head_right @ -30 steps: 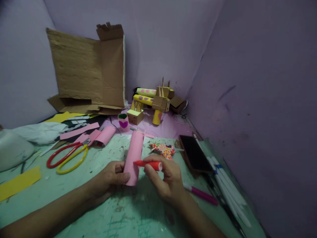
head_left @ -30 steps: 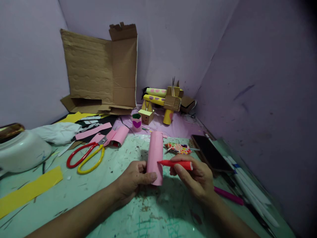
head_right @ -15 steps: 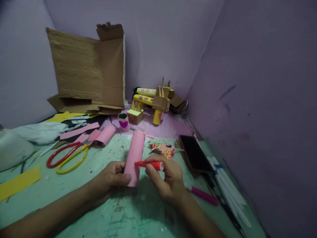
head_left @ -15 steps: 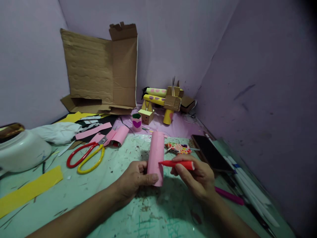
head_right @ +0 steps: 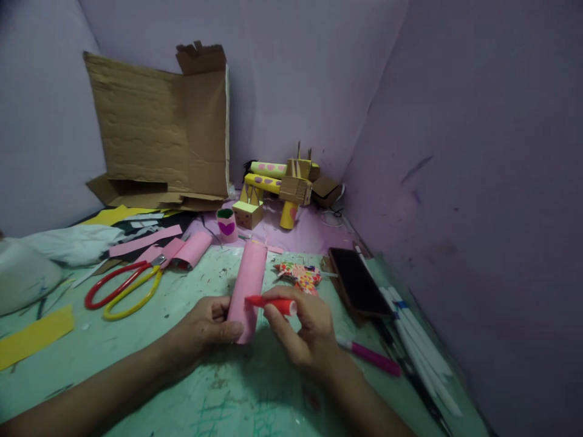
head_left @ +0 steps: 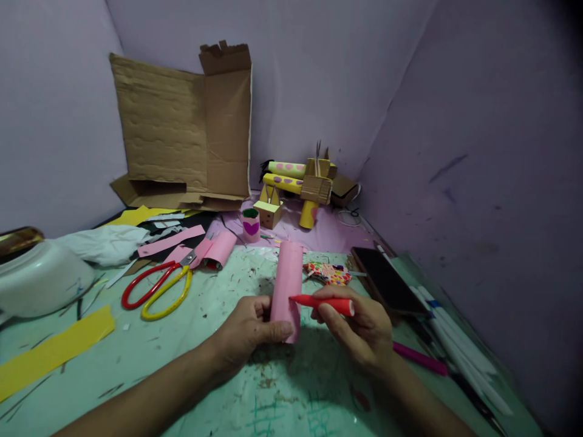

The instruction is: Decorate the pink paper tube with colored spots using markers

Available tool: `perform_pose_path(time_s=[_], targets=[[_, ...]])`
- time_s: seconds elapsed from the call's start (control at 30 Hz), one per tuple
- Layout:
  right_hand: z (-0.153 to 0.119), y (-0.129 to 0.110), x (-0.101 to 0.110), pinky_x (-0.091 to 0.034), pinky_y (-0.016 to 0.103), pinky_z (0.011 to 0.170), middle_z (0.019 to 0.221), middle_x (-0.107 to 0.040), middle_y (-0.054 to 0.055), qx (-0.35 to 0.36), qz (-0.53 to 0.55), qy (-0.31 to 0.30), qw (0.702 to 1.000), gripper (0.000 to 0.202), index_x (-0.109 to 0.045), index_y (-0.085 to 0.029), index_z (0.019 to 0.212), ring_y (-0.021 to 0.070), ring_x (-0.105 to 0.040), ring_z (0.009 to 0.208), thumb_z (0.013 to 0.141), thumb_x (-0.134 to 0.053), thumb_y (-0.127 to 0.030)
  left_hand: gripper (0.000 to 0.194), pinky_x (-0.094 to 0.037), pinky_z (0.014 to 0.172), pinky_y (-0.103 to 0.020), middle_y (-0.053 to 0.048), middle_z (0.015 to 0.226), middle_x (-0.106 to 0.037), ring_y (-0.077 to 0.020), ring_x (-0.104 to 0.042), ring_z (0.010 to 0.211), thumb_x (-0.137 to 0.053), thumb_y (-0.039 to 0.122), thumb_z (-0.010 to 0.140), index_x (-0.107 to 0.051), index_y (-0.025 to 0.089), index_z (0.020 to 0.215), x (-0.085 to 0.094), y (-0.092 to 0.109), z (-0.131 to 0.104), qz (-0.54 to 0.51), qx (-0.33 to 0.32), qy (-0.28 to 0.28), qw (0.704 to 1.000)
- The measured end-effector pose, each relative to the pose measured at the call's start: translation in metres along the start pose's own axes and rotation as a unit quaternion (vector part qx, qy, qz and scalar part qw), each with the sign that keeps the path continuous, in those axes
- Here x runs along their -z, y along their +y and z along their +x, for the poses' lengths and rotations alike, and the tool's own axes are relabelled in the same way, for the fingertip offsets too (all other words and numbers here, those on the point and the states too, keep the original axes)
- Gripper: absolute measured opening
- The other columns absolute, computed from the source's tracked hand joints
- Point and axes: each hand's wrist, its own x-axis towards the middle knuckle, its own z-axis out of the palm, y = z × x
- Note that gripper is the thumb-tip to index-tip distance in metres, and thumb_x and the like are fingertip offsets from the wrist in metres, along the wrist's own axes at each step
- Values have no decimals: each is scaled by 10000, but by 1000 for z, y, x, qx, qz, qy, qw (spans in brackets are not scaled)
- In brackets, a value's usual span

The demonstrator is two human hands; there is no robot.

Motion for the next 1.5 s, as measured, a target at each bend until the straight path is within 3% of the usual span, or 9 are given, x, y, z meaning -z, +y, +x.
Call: perform_pose_path(time_s=[0.4,0.87,1.07,1.5], targets=[[-1,3,0,-492,236,511,761,-717,12,5,-5,-14,1000,108,-611,-211,926,122,-647,571,852,-554,-156,459,-421,591,-235,-61,701,-665,-132,-568,627,-876,351,489,-723,76,823,1,0,0,12,-4,0,1000],[2,1,-2,-487,228,511,729,-699,2,7,9,19,1000,126,-623,-204,922,105,-623,534,839,-557,-137,429,-469,625,-262,-85,767,-688,-170,-607,681,-862,316,534,-715,85,864,4,-2,-1,3,-21,-10,1000],[5,-1,-1,-491,233,535,685,-679,1,4,13,26,1000,111,-622,-188,901,113,-632,560,834,-554,-131,597,-491,732,-298,-122,986,-698,-235,-633,870,-836,267,585,-648,119,1132,2,2,-1,-3,-55,-29,998],[6,-2,-4,-515,255,549,687,-703,18,-7,18,19,1000,109,-639,-189,876,135,-658,593,840,-541,-158,594,-490,750,-327,-151,989,-703,-268,-642,894,-847,314,569,-642,96,1083,1,1,-2,-1,-30,-14,999]])
